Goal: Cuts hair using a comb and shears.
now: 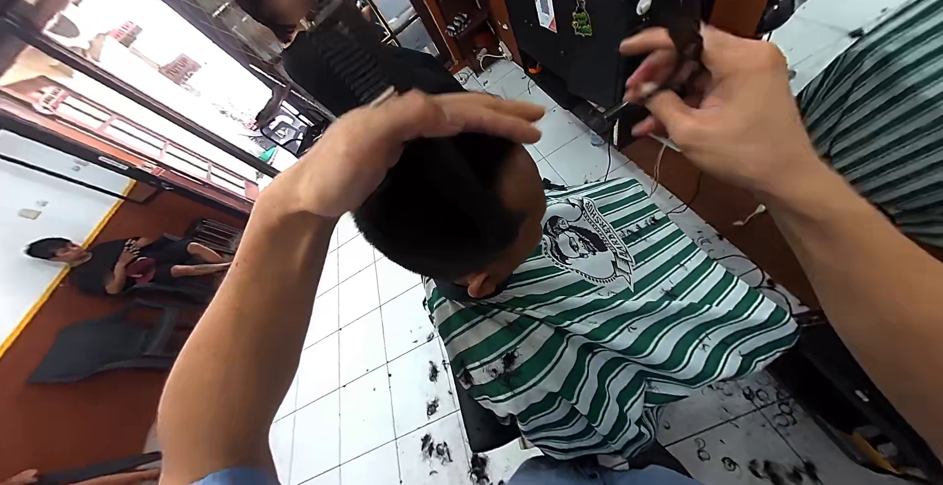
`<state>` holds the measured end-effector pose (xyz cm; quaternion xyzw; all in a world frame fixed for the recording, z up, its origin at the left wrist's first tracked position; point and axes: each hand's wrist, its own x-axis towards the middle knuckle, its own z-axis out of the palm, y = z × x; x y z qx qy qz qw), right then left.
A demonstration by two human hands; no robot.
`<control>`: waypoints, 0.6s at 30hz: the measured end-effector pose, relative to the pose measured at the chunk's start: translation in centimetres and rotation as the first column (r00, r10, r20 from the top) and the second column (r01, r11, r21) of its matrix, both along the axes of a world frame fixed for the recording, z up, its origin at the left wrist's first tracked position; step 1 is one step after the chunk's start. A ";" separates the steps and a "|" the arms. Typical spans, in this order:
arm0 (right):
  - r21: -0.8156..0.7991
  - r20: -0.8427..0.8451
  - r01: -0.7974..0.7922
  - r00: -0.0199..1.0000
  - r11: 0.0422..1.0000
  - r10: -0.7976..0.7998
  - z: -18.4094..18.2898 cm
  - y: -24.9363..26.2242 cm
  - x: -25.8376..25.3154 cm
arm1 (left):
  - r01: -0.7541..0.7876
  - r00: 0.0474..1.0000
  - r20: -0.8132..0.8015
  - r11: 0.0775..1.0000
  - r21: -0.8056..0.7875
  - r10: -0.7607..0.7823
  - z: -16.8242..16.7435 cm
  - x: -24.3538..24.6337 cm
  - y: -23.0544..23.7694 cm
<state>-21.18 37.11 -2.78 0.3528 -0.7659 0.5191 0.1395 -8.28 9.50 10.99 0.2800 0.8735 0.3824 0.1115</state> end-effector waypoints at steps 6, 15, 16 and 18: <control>-0.402 0.397 -0.592 0.575 0.698 0.716 2.9 0.1 1.6 | -0.101 0.987 -0.058 0.857 0.506 0.150 2.3 -0.5 3.4; -0.290 0.262 -0.513 0.770 0.808 0.582 9.9 -6.6 5.2 | -0.348 0.773 -0.325 0.792 0.501 0.545 0.4 1.0 -1.2; -0.215 0.231 -0.483 0.819 0.849 0.525 10.5 -7.3 4.4 | -0.403 0.738 -0.307 0.758 0.514 0.601 -1.1 2.1 -3.5; -0.065 0.237 -0.433 0.868 0.899 0.436 11.3 -8.9 2.6 | -0.432 0.689 -0.277 0.686 0.586 0.670 -5.5 5.1 -7.4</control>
